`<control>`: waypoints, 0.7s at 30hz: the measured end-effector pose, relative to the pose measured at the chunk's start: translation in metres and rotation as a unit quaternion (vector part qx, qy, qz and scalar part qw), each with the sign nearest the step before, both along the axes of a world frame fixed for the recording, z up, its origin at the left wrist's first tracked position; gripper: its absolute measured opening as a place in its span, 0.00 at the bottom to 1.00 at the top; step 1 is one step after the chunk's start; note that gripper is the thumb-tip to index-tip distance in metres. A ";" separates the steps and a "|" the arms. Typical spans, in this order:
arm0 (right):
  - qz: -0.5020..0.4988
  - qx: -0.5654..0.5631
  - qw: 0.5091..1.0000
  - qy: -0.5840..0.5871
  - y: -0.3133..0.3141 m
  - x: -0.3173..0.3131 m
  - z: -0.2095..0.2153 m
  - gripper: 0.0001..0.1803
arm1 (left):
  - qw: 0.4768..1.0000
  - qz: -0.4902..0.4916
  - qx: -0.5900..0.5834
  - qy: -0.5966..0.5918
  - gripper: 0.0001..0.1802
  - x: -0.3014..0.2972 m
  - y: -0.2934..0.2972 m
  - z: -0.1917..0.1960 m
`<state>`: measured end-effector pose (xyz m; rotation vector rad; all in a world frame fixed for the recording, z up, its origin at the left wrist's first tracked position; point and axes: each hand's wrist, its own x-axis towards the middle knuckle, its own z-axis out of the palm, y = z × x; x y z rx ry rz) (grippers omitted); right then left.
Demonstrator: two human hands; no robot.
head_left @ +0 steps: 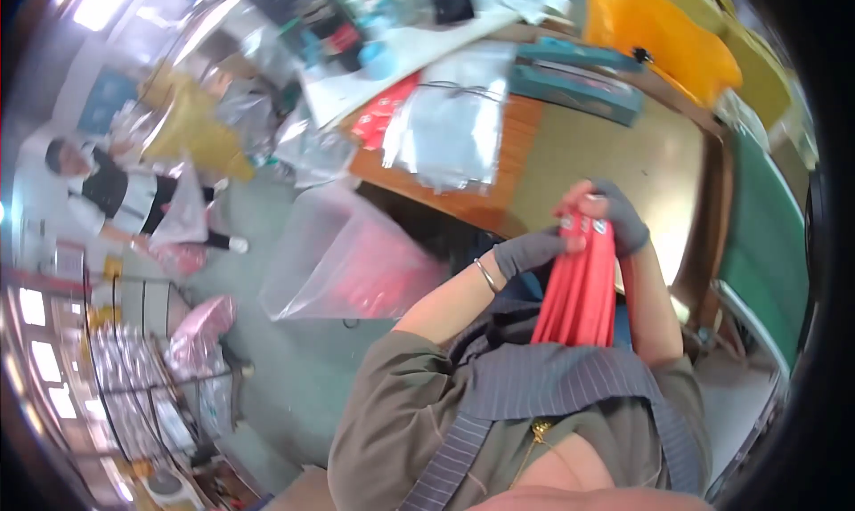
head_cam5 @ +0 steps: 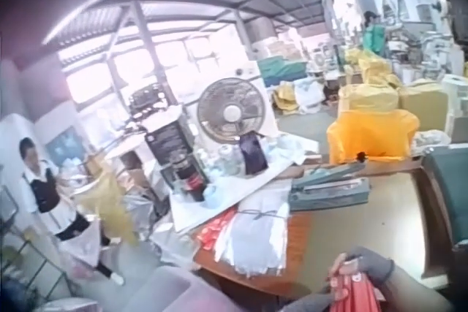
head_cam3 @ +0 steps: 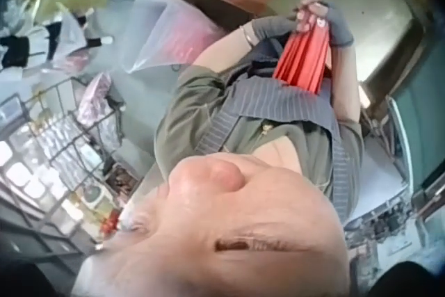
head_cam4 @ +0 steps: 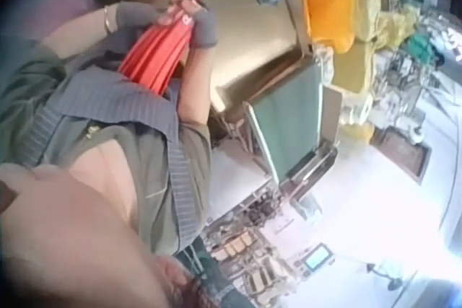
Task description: Bundling red plastic straps, placing them into plastic bags, and using an industrial machine to cut or seal the components.
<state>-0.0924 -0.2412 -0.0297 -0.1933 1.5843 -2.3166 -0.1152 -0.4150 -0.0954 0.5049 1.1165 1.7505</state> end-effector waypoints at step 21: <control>-0.147 -0.045 0.986 -0.064 -0.041 -0.004 -0.021 0.29 | 0.682 0.522 -0.016 0.511 0.18 -0.018 0.001 0.025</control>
